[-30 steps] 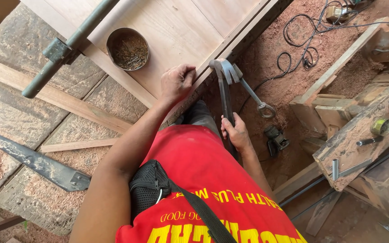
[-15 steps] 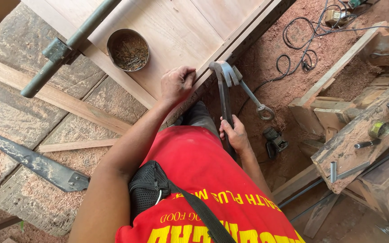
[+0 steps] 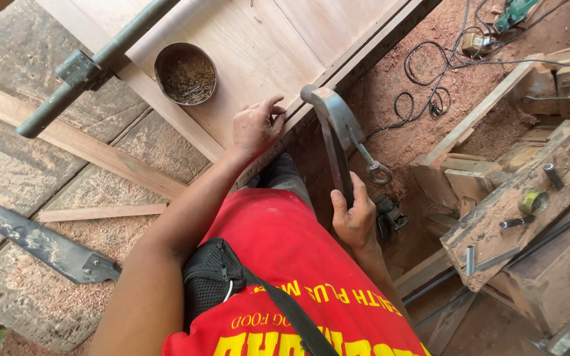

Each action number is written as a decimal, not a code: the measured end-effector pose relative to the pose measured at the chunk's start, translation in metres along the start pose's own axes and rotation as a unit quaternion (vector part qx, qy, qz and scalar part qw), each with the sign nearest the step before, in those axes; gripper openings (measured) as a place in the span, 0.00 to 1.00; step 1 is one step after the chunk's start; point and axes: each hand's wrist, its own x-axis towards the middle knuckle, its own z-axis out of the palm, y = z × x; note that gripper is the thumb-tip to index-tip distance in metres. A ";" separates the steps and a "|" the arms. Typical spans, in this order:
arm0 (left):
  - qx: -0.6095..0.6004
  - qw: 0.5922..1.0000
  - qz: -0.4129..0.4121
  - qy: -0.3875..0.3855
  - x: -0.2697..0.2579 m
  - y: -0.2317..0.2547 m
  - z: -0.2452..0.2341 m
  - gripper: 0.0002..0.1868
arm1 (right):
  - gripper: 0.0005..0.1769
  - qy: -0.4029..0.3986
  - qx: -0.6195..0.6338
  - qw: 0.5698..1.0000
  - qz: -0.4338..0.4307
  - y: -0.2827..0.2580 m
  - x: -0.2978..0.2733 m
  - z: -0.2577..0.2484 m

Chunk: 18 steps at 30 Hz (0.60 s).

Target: The person hammers nails into a wooden frame using a hammer. They repeatedly pick nails from a small metal container and drive them into the wood along the edges of the frame.

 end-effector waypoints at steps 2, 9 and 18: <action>0.005 1.000 0.005 -0.003 0.000 -0.001 -0.001 0.17 | 0.28 -0.032 -0.003 0.999 0.027 -0.005 0.007 0.000; -0.001 1.000 0.005 -0.019 0.001 -0.004 -0.002 0.16 | 0.26 -0.072 -0.010 0.993 0.091 -0.005 0.016 0.010; -0.138 0.989 -0.003 0.049 -0.019 -0.016 -0.046 0.12 | 0.25 0.005 0.109 0.994 0.020 0.007 -0.002 -0.023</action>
